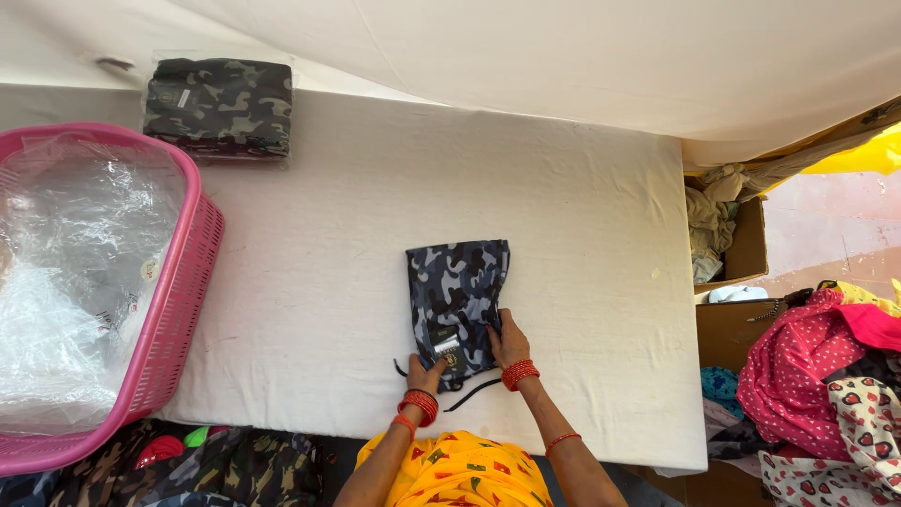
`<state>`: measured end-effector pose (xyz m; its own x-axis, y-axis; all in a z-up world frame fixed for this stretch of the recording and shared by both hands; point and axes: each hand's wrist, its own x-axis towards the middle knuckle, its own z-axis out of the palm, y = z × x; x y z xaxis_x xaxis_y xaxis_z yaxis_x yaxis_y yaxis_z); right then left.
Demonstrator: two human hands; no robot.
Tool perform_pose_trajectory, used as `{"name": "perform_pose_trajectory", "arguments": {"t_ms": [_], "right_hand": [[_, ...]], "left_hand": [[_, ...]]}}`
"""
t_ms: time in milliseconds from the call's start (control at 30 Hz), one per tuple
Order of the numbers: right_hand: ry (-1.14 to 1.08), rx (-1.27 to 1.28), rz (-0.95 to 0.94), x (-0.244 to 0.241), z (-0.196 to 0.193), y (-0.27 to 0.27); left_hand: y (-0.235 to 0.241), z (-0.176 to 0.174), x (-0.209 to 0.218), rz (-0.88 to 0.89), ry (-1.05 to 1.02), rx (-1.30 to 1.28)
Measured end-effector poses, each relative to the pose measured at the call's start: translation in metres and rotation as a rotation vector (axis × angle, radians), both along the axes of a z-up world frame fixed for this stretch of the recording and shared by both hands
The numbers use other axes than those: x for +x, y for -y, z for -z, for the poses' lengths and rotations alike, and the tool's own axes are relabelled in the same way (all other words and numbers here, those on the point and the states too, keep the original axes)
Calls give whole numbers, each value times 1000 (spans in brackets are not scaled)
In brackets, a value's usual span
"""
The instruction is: The person folds a pair of camouflage-patterned pants on a white table, smoothing the fabric and aligning the legs. They then place the folded pants into a clear plastic bag and set it aside. The process is repeated with a second pair of camouflage pants.
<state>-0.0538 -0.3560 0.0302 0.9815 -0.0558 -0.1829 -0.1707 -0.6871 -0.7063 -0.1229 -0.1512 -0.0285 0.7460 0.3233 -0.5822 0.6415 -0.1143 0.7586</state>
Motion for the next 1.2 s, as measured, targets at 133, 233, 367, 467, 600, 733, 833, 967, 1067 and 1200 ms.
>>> {"name": "perform_pose_trajectory", "arguments": {"t_ms": [133,233,367,467,600,733,833,967,1067,1200], "right_hand": [[-13,-121,-23,-4,-11,27],[-107,-50,148,-12,-30,32],[-16,-152,82,-20,-25,24],[-95,-331,78,-25,-45,10],[445,-606,-200,-47,-47,-1],[524,-352,-752,-77,-49,-19],[343,-470,-849,-87,-23,-25],[528,-557,-794,-87,-11,-27],[555,-552,-792,-87,-9,-27],[412,-551,-750,-87,-10,-33]], "left_hand": [[28,0,-21,49,-62,-103],[35,-26,-18,110,-68,-111],[33,-23,-17,103,-65,-105],[23,-69,-11,201,-117,-39],[-4,-127,-4,414,-388,-8],[-60,-87,-9,478,-247,-92],[-131,-101,-5,340,219,222],[-254,-185,16,-27,585,483],[-360,-204,30,-274,712,732],[-491,-151,48,-156,406,939]]}}
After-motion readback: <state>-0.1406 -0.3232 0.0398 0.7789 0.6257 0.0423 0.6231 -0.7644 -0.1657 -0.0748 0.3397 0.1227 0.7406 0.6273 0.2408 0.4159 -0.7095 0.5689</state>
